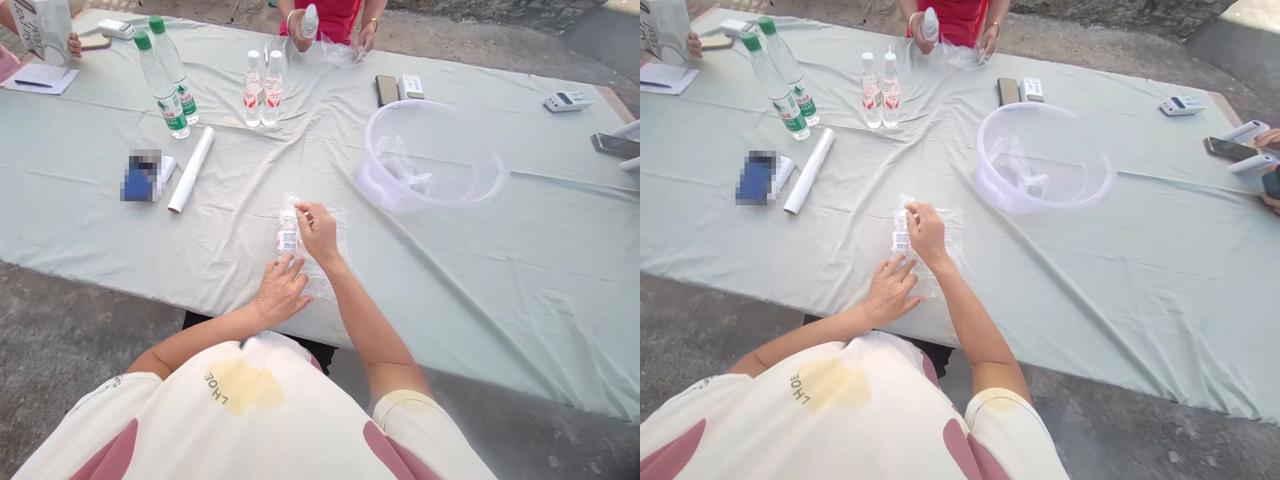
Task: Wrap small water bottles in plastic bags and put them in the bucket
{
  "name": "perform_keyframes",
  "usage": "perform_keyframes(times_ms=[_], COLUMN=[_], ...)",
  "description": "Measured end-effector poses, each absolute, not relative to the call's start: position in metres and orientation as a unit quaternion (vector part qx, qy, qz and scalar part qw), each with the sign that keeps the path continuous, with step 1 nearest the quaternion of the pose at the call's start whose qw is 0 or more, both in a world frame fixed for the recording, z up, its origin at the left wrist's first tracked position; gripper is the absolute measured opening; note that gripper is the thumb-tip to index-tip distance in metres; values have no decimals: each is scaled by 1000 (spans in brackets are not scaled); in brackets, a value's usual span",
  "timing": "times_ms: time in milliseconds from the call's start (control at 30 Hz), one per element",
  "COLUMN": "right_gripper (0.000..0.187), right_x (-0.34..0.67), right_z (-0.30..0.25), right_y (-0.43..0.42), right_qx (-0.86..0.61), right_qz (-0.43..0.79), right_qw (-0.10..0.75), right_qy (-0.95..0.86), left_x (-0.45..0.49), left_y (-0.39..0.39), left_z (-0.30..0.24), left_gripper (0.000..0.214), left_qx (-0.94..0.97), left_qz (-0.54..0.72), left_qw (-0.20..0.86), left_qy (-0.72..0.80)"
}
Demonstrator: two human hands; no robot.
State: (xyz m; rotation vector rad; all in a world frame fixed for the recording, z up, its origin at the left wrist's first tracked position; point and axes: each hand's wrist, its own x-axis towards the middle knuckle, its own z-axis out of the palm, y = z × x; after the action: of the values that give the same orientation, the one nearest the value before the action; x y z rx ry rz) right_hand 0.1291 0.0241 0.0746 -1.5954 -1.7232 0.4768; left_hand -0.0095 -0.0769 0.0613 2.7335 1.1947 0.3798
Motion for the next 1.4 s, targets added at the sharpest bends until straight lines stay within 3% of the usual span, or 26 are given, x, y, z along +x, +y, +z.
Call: perform_keyframes(times_ms=[167,267,367,433,600,700,767,867,933,967,1067,1200,1300,1400], right_gripper=[25,41,59,60,41,51,57,53,52,52,47,40,39,42], right_x=[126,137,151,161,188,209,224,246,257,261,270,269,259,246], right_z=[71,67,68,70,68,62,58,52,50,50,53,66,80,91], right_y=[19,26,29,27,18,13,9,1,-4,-5,-3,15,30,41], right_qx=[-627,-676,-712,-720,-716,-696,-685,-694,-705,-708,-719,-713,-685,-680], right_qz=[230,234,248,275,218,253,268,267,266,258,218,161,149,204], right_qw=[293,285,222,184,228,259,285,292,286,293,341,355,284,160], right_qy=[-685,-638,-618,-610,-623,-620,-615,-601,-592,-589,-565,-583,-654,-686], left_x=[12,24,34,42,69,90,101,103,92,82,47,4,-16,-20], left_y=[-76,-77,-79,-80,-75,-70,-71,-83,-94,-98,-98,-82,-75,-76], left_z=[60,59,57,54,46,44,46,54,62,65,75,77,73,75], left_gripper=[29,34,45,51,60,66,61,34,20,22,25,28,31,31], left_qx=[924,941,956,966,986,992,994,990,969,945,859,815,782,745], left_qz=[83,60,55,52,39,27,18,-7,-36,-43,-42,-17,-14,0], left_qw=[43,17,-4,-4,23,55,84,140,231,309,508,534,533,567], left_qy=[370,332,287,252,159,111,64,-29,-84,-102,-35,225,322,351])
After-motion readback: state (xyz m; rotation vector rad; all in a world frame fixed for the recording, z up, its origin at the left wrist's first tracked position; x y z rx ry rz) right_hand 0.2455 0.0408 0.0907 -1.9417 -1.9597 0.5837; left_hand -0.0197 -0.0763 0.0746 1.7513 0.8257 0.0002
